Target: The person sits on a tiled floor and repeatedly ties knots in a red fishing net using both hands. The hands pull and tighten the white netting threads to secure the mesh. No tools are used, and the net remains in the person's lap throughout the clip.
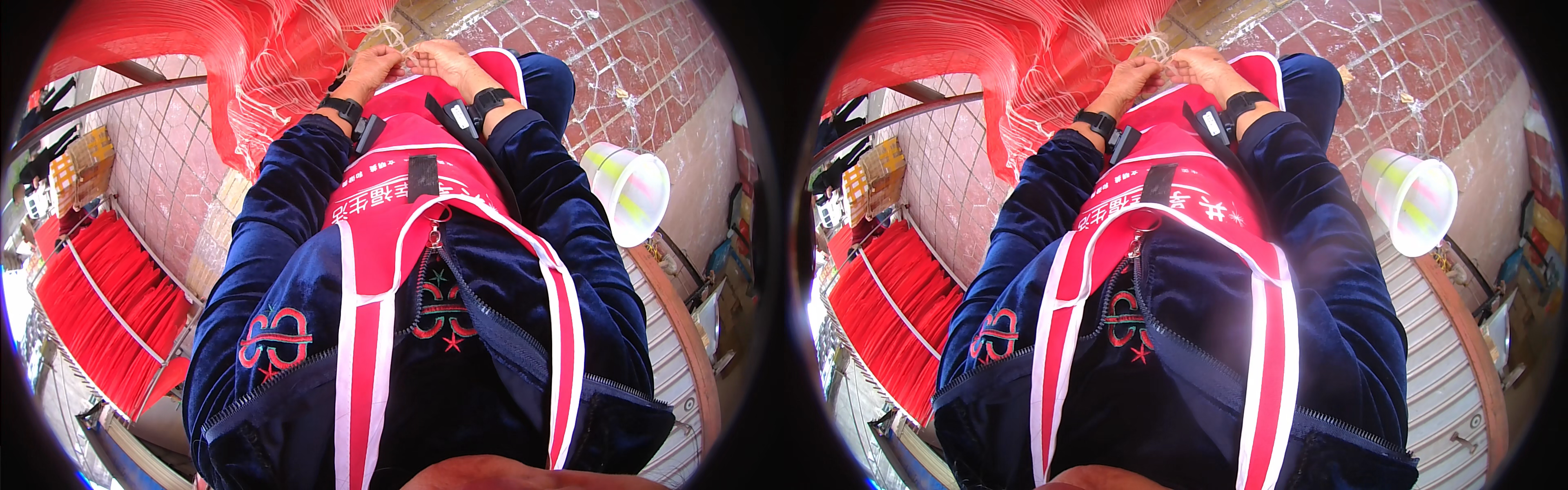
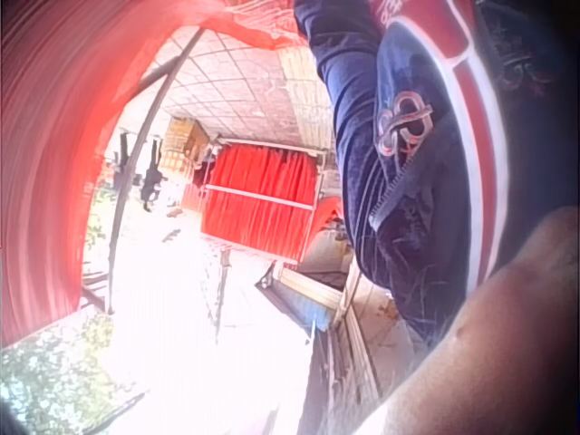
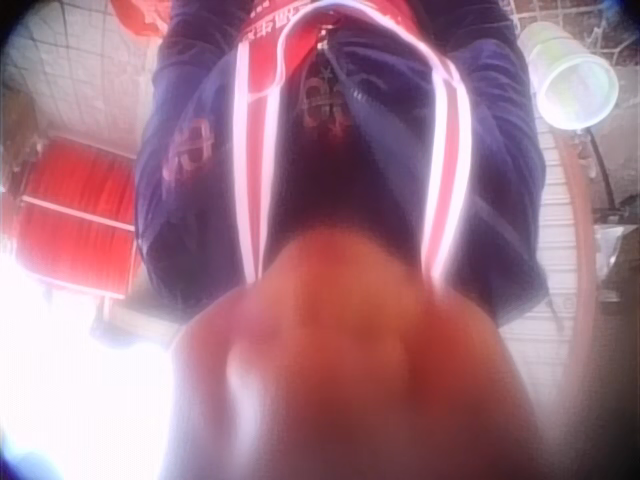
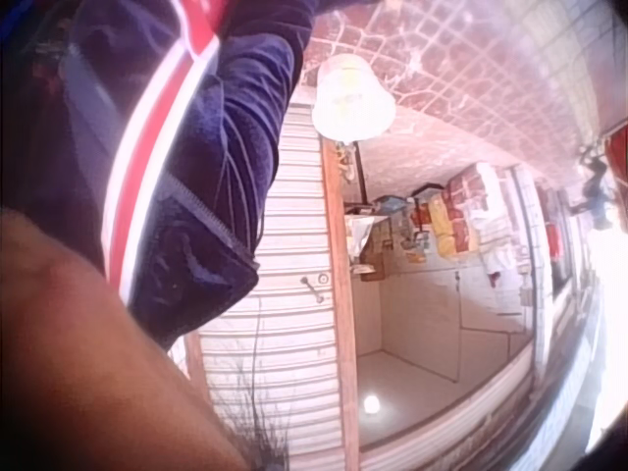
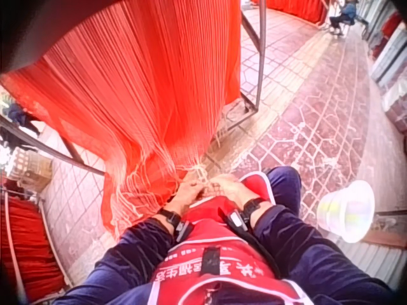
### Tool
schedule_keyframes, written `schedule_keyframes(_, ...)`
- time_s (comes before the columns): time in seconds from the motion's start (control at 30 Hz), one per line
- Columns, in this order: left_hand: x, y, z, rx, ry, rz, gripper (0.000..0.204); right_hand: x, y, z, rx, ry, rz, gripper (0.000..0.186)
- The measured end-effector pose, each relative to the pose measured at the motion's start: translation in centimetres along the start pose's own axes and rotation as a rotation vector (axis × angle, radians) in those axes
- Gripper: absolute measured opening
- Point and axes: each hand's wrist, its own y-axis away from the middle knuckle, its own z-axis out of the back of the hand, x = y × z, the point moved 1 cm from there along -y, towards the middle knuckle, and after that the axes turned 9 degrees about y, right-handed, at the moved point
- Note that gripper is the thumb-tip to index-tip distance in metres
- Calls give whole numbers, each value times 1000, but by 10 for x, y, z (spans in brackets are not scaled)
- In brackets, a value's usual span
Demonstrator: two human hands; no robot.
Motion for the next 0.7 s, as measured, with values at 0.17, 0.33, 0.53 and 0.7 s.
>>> schedule_keyframes(0.17,2,-1,4,-22,-51,6,11,0,-4,2,-50,-195,105,17)
schedule_keyframes(0.33,1,0,3,-33,-45,10,11,-2,-6,4,-39,-271,143,16)
schedule_keyframes(0.53,2,-3,3,2,-112,-37,12,-4,-11,8,-70,-311,156,13)
schedule_keyframes(0.7,1,-7,8,-46,-305,-87,13,-3,-9,8,-116,-345,170,18)
